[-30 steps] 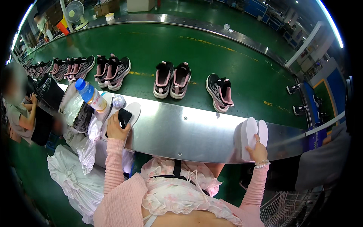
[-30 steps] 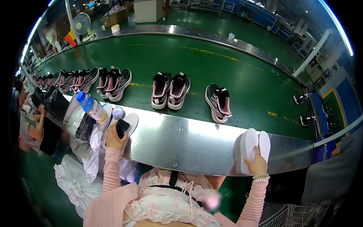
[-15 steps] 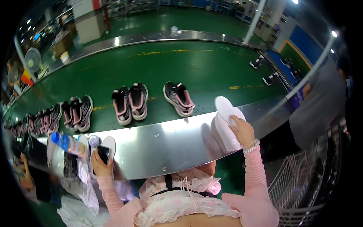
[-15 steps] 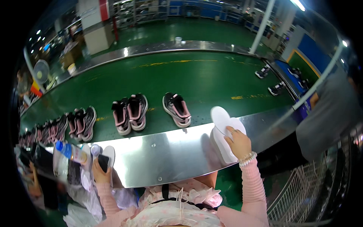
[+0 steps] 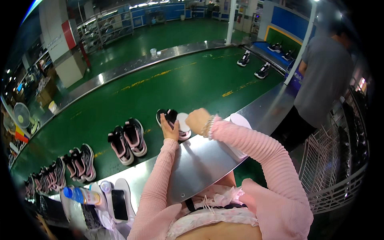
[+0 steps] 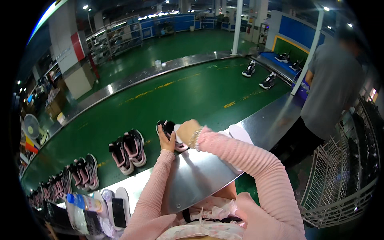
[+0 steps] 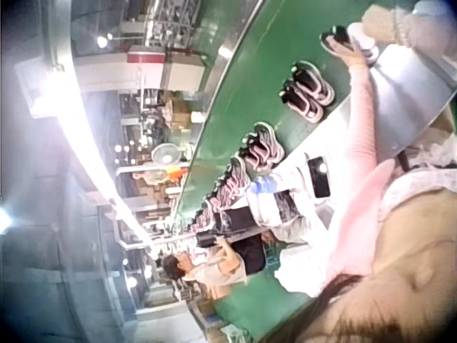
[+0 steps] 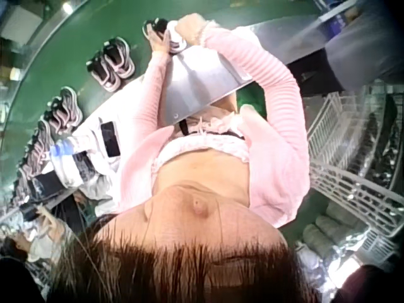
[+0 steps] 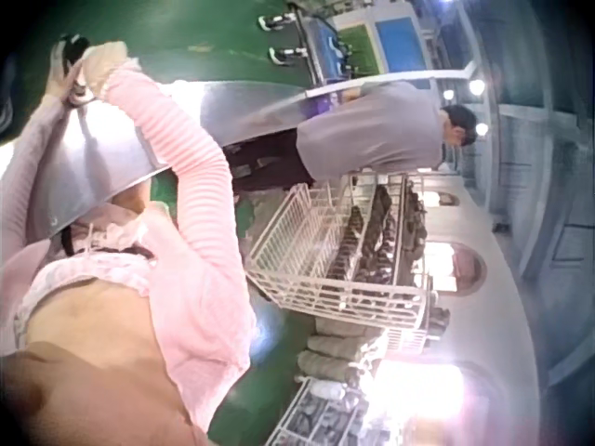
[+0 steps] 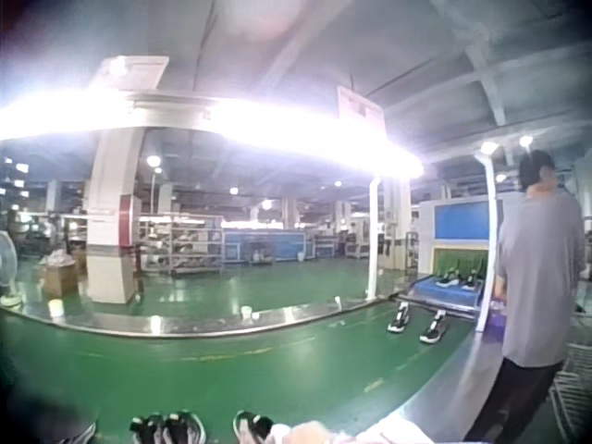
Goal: The person picks up white shoe soles from a rack and matches them to corresponding black and pink athletic shoes moving on a conveyor belt.
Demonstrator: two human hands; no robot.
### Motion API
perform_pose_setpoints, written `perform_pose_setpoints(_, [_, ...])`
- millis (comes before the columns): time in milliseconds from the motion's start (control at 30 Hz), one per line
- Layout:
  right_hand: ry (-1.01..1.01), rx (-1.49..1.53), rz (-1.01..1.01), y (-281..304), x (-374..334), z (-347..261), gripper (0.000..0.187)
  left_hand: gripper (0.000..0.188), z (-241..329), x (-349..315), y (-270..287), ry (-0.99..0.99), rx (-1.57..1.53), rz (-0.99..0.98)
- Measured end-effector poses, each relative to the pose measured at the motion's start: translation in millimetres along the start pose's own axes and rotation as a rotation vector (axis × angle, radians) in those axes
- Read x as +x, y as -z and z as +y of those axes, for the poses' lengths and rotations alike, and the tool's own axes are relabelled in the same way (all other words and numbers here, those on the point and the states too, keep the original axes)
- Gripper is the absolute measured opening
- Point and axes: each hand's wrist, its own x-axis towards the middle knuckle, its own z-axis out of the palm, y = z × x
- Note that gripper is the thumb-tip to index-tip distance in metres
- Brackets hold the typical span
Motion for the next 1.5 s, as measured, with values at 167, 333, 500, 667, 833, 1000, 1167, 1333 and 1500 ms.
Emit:
perform_pose_setpoints(167, [-0.001,0.047,0.0,-17,29,-1,0.009,0.036,-19,41,-9,0.12,0.105,-0.019])
perform_pose_setpoints(333, [-0.142,0.186,0.07,-61,56,-9,0.018,0.032,-9,53,4,0.059,0.148,-0.225])
perform_pose_setpoints(500, [-0.125,0.283,0.143,-78,74,-9,0.039,0.037,-53,61,16,0.027,0.07,-0.426])
perform_pose_setpoints(667, [-0.349,0.373,0.196,-110,95,-36,0.022,0.036,-62,61,12,0.126,-0.136,-0.49])
perform_pose_setpoints(833, [-0.526,0.711,0.011,-115,137,-56,0.028,0.037,-97,65,39,0.18,-0.173,-0.548])
perform_pose_setpoints(1000, [-0.399,0.616,-0.097,-160,161,-32,0.026,0.031,-74,41,5,0.164,-0.367,-0.364])
perform_pose_setpoints(1167, [-0.357,0.608,-0.143,-148,153,-33,0.025,0.031,-60,31,3,0.055,-0.224,-0.252])
perform_pose_setpoints(1333, [-0.382,0.594,-0.138,-157,144,-28,0.023,0.041,-63,34,-17,0.276,-0.516,-0.34])
perform_pose_setpoints(1500, [-0.333,0.589,-0.141,-131,131,-38,0.022,0.031,-93,67,-11,0.154,-0.336,-0.303])
